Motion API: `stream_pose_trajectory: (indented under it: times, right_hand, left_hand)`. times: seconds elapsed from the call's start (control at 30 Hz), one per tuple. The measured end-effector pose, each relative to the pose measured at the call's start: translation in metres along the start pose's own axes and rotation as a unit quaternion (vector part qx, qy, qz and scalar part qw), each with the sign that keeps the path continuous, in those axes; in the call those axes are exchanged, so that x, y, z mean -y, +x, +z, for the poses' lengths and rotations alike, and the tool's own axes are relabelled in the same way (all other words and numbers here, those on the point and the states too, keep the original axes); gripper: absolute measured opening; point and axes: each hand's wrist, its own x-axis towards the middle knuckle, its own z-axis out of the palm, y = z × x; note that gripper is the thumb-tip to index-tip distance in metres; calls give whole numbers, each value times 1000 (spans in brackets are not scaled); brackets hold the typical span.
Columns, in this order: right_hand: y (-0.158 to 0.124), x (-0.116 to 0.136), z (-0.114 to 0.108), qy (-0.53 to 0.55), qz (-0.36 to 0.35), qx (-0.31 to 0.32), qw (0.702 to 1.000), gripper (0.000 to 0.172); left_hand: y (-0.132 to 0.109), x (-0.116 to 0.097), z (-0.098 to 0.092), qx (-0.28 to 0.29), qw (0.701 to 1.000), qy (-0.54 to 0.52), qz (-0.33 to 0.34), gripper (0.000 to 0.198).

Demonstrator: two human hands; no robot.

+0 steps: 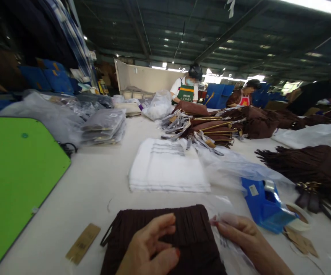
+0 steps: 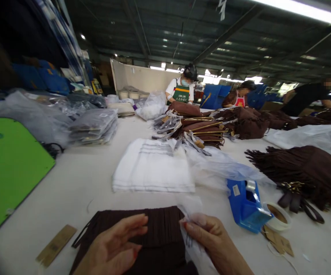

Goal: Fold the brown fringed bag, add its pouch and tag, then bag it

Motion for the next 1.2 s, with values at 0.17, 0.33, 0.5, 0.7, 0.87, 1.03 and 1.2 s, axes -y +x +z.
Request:
stream_pose_trajectory:
  times: [0.17, 0.33, 0.5, 0.7, 0.87, 1.03, 1.2]
  right_hand:
    - [-10, -10, 43, 17, 44, 225, 973, 31]
    - [-8, -16, 58, 35, 83, 297, 951, 31]
    - [-6, -19, 57, -66, 48, 247, 966, 34]
    - [-8, -12, 62, -103, -54, 114, 987, 31]
    - [-5, -12, 71, -146, -58, 132, 979, 36]
    - [7, -13, 68, -170, -36, 135, 975, 40]
    - [15, -13, 62, -149, 4, 93, 984, 45]
  left_hand:
    - [16, -11, 26, 60, 957, -251, -132, 60]
    - [-3, -17, 7, -23, 992, -119, -40, 16]
    - [-14, -15, -13, -124, 987, -71, -74, 20]
    - [-26, -8, -23, -128, 983, -93, -94, 20]
    - [-23, -8, -25, -87, 961, -185, -188, 42]
    - [-16, -4, -26, -171, 976, -57, -126, 29]
    - [-23, 0, -32, -106, 988, 51, -96, 47]
